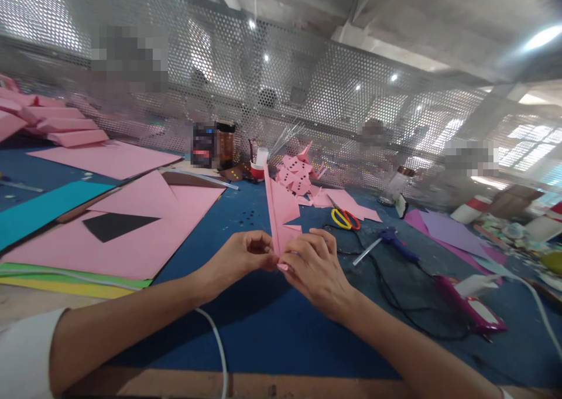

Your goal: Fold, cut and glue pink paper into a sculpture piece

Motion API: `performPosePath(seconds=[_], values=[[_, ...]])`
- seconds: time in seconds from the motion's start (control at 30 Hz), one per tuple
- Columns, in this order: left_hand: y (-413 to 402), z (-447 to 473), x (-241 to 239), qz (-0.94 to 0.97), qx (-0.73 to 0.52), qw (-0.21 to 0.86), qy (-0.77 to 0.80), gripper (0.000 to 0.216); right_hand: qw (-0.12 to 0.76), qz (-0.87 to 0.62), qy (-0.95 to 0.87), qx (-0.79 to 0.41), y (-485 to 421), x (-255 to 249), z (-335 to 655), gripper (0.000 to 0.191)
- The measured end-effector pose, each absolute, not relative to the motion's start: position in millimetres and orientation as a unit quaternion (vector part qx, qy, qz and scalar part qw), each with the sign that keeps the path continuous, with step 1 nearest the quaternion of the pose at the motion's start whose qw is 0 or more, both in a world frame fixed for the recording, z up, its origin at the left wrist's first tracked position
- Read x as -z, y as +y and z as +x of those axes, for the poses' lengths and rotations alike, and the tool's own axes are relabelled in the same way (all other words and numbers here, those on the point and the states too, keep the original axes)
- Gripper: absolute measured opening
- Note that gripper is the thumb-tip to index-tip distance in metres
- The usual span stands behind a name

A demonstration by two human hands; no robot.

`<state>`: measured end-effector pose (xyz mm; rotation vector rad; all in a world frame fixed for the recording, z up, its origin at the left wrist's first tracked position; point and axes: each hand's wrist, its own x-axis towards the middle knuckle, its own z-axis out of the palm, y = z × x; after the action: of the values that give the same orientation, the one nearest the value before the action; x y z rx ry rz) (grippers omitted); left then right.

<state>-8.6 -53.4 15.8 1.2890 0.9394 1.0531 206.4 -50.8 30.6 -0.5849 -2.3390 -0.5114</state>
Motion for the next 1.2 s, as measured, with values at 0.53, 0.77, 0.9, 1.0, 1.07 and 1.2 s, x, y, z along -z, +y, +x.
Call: performPosePath(seconds=[0.53,0.77,0.9,1.0,1.07,1.2], values=[[-51.9,-7.2,-11.7,0.558,-0.444,0.574,0.402,0.024,0.311,-0.245,-0.9,0.184,-48.9,-27.2,203.2,0.004],[-54.0,-7.0,-14.8,0.572,-0.443,0.559,0.404,0.021,0.342,-0.247,-0.889,0.177,-47.2,-26.5,205.5,0.005],[-54.5,-6.6,-14.1,0.583,-0.433,0.555,0.406,0.023,0.34,-0.247,-0.892,0.17,-45.2,-25.7,207.4,0.004],[-54.2,-6.1,-12.9,0.59,-0.425,0.548,0.413,0.029,0.334,-0.251,-0.892,0.17,-45.1,-25.7,207.5,0.003],[-54.6,-5.6,-12.7,0.593,-0.423,0.54,0.42,0.03,0.323,-0.253,-0.896,0.17,-45.8,-25.9,206.9,0.003],[-57.1,-4.4,-12.5,0.592,-0.429,0.527,0.433,0.03,0.307,-0.254,-0.898,0.188,-46.9,-26.3,205.0,0.005]])
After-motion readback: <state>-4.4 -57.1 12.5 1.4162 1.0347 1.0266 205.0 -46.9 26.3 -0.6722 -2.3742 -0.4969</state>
